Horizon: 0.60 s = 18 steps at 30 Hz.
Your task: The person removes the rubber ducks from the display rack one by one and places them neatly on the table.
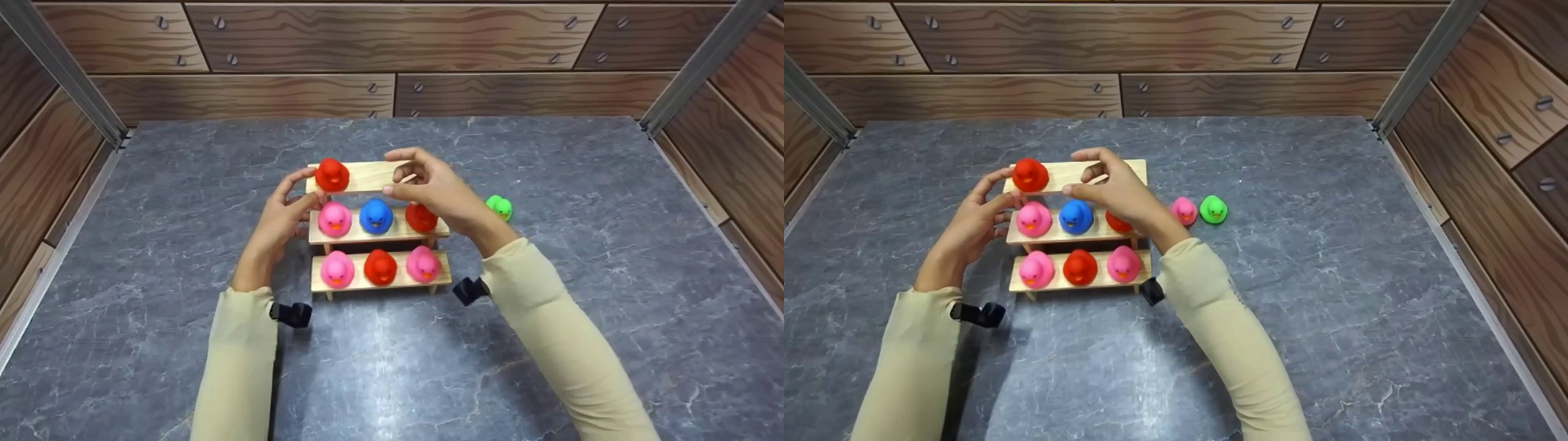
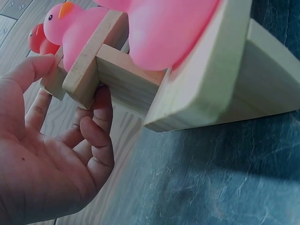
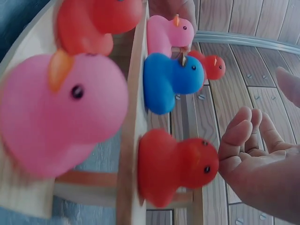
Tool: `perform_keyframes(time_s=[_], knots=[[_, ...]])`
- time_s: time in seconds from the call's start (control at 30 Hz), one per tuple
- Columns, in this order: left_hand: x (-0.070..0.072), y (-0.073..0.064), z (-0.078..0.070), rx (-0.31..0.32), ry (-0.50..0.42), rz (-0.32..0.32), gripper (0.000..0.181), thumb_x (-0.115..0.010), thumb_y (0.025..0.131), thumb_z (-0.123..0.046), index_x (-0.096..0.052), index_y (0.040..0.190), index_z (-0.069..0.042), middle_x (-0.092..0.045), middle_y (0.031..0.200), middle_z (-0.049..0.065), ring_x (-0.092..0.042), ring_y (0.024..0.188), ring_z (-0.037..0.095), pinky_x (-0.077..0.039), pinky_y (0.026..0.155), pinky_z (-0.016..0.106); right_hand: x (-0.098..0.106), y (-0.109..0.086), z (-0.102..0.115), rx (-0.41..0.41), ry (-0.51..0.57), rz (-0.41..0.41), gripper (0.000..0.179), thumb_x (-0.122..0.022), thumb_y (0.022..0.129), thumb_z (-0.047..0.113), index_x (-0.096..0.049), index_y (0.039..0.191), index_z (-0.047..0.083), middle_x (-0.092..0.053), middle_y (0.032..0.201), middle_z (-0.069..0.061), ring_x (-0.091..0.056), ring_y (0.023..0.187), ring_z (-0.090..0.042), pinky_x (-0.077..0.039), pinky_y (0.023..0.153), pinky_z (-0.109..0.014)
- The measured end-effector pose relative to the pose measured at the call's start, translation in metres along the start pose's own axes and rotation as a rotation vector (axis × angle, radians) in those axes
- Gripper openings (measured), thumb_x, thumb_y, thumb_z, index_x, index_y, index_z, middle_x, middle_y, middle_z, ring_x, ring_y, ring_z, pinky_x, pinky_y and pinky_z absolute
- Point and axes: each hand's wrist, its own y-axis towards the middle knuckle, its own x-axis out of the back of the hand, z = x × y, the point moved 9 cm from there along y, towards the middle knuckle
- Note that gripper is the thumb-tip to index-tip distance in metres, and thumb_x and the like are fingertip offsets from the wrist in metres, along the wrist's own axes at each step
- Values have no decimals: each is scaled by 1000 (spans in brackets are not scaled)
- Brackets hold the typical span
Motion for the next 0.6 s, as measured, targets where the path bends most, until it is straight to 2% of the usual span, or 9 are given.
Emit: perform_keyframes(time_s=[0.27, 0.5, 0.6], knots=[[-1, -1, -2, 1, 2, 5, 48, -63, 93, -26, -47, 137, -29, -67, 95, -2, -62, 70, 9, -47, 52, 21, -11, 9, 5, -5, -31, 11, 49, -69, 87, 11, -50, 132, 11, -52, 96, -2, -50, 85, -15, -44, 82, -27], [0, 1, -1, 3, 18, 7, 49, -63, 92, -28, -46, 139, -27, -68, 97, -2, -61, 69, 9, -48, 54, 21, -17, 18, -1, -17, -35, -10, 49, -69, 87, 13, -51, 132, 11, -51, 95, -2, -49, 80, -14, -41, 73, -27], [0, 1, -1, 2, 9, 11, 50, -63, 93, -27, -45, 139, -26, -67, 94, -3, -63, 71, 10, -51, 56, 23, -20, 23, -2, -25, -28, -13, 48, -70, 87, 14, -51, 132, 11, -52, 95, -2, -50, 81, -14, -42, 75, -28]])
